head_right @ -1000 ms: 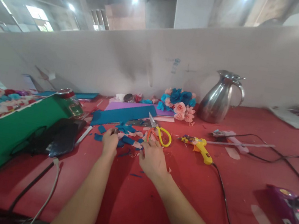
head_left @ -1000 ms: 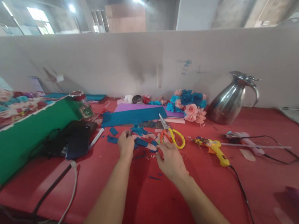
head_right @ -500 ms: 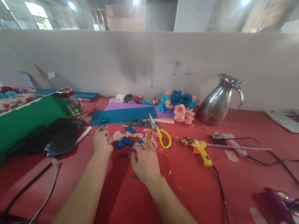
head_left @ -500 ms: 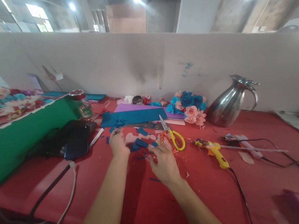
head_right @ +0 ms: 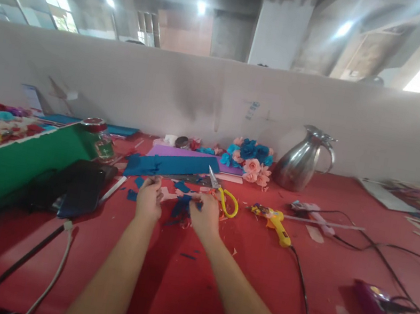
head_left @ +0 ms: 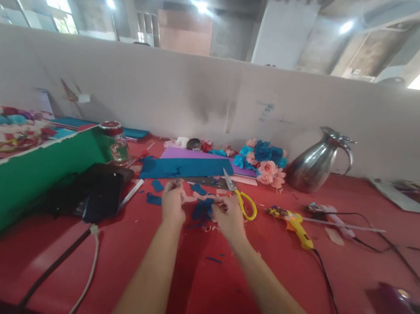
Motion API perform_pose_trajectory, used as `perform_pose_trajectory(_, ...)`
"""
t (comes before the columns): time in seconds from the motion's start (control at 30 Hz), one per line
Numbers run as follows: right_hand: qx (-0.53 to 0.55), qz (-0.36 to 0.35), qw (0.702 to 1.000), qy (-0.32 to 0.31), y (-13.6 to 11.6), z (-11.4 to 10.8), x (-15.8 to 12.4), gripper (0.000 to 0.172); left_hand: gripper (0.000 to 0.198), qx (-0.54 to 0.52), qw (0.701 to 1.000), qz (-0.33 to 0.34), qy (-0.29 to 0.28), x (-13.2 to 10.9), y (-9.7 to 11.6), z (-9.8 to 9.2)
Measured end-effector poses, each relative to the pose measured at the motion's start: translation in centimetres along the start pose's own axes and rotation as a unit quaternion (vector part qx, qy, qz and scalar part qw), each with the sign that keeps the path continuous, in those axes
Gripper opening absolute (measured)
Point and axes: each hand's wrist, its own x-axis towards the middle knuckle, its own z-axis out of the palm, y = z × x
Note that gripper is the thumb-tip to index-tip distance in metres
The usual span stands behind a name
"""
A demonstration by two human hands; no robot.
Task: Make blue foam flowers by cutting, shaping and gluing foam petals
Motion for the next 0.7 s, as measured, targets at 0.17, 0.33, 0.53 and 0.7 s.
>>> perform_pose_trajectory(0.17, 0.271, 0.127, 0.954, 0.032, 1.5, -4.5, -0.7, 0.017, 0.026, 0.025, 0.99, -0.046, -0.133, -2.8, -0.4, 2.1)
perform_pose_trajectory(0.33, 0.321, 0.117, 0.939, 0.045, 1.4, -5.1, -1.0, 0.017, 0.035, 0.099, 0.957, -0.127, -0.242, -5.1, -1.0, 3.3)
perform_pose_trajectory(0.53, 0.289, 0.094, 0.953, 0.017, 1.3, -4.1, -1.2, 0.011, 0.031, 0.14, 0.954, -0.111, -0.24, -5.6, -1.6, 3.6)
perform_pose_trajectory(0.7, 0.236, 0.093, 0.966, 0.055, 2.4, -3.9, -1.3, 0.011, 0.032, 0.077, 0.973, -0.12, -0.18, -5.4, -0.7, 3.6)
